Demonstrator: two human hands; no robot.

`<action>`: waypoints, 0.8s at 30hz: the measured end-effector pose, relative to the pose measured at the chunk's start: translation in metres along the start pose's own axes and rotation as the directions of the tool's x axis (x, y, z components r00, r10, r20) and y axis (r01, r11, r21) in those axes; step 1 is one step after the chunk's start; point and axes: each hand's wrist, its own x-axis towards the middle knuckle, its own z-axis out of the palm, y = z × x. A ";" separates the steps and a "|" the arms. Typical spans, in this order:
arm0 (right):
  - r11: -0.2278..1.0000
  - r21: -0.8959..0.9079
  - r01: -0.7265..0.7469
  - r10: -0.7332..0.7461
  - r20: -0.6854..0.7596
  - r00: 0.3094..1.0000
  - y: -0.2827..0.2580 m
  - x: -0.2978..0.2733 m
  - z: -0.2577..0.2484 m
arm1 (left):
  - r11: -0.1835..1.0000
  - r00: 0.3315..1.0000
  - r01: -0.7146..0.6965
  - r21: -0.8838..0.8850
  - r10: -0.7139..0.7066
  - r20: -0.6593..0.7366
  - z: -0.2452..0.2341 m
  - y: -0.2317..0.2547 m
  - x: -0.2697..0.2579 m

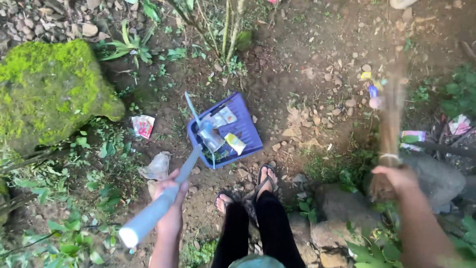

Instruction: Sweeping litter and debris from a rocky outdoor area into a dustpan.

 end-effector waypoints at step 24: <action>0.986 0.091 -0.141 0.107 0.308 0.945 0.034 0.054 -0.114 | 0.929 0.887 -0.272 -0.249 0.343 0.308 0.367 0.029 0.084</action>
